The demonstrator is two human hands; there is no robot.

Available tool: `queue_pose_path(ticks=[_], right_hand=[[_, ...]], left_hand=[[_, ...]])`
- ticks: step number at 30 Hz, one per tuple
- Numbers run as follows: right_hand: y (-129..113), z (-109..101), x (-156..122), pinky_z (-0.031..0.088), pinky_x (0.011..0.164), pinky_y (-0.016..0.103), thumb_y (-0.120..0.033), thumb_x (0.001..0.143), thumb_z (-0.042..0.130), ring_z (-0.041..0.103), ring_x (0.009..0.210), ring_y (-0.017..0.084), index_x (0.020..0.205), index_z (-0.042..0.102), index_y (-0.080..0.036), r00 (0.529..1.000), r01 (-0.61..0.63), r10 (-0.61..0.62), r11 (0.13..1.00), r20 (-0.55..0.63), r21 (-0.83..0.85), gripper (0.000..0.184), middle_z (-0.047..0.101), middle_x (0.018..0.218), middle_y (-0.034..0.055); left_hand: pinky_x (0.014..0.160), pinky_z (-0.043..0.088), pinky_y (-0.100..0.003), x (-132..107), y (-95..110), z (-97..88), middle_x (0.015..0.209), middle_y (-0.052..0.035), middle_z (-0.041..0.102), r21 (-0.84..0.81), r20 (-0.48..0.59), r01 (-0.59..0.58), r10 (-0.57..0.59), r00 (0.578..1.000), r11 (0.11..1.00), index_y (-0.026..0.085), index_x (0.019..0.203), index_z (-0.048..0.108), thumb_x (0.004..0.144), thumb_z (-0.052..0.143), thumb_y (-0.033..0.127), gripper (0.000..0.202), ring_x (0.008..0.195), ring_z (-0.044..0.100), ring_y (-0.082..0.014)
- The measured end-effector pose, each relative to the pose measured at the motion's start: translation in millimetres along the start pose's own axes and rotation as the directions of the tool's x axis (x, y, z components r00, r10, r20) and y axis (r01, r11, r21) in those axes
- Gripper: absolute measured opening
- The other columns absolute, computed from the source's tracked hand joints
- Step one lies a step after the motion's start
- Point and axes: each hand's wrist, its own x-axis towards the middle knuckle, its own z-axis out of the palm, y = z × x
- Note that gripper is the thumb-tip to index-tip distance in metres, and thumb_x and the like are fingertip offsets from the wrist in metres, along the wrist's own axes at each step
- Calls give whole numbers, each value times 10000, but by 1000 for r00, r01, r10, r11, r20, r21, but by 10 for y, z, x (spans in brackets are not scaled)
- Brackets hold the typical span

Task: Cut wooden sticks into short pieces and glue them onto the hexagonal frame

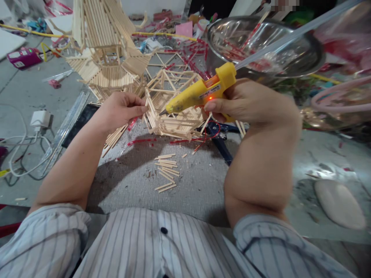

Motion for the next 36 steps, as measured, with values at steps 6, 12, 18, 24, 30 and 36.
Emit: queue_pose_path(ticks=[6, 12, 18, 24, 30, 36], right_hand=[[1, 12, 18, 330, 380, 159, -227, 889, 720, 425, 431, 45, 664, 568, -158, 999, -39, 38, 995, -11, -92, 280, 484, 506, -37], [23, 10, 34, 344, 394, 172, -248, 889, 718, 424, 452, 52, 705, 583, -159, 1000, -26, 27, 996, 10, -84, 245, 494, 535, -34], [38, 1, 28, 292, 358, 185, -252, 861, 743, 402, 412, 49, 627, 575, -167, 999, 29, -28, 999, 38, -31, 300, 471, 483, -37], [79, -38, 37, 288, 370, 197, -289, 871, 737, 395, 423, 56, 599, 561, -178, 997, 61, -59, 997, 48, -37, 343, 464, 478, -26], [77, -55, 25, 286, 372, 199, -264, 858, 746, 392, 425, 54, 589, 541, -187, 999, 41, -39, 998, 31, -52, 347, 459, 476, -27], [103, -50, 33, 282, 363, 173, -295, 880, 725, 390, 418, 45, 602, 532, -190, 998, 52, -51, 997, 28, -58, 354, 453, 471, -41]], left_hand=[[485, 291, -205, 2, -12, 3, 586, 10, 562, 19, 6, 9, -9, 1000, 1000, 132, 795, 709, 813, 688, 236, 108, 490, 400, -53], [487, 306, -219, 0, -8, 6, 588, 6, 567, 14, 7, -19, 19, 1000, 1000, 134, 749, 693, 810, 666, 202, 95, 497, 411, -61], [501, 295, -209, -13, 5, 0, 574, 14, 550, 41, 12, 1, -2, 1000, 999, 144, 736, 676, 815, 672, 217, 107, 505, 408, -57], [488, 298, -209, -1, -3, -1, 584, 11, 557, 31, 4, -6, 6, 1000, 999, 134, 745, 686, 813, 673, 200, 96, 494, 410, -53], [434, 273, -211, 7, -7, 1, 546, 22, 537, 17, 14, -4, 3, 1000, 1000, 147, 737, 682, 802, 686, 211, 92, 459, 394, -60], [481, 294, -215, 4, 7, -1, 558, 21, 542, 47, 11, 4, -4, 1000, 999, 144, 730, 690, 806, 685, 203, 96, 484, 397, -56]])
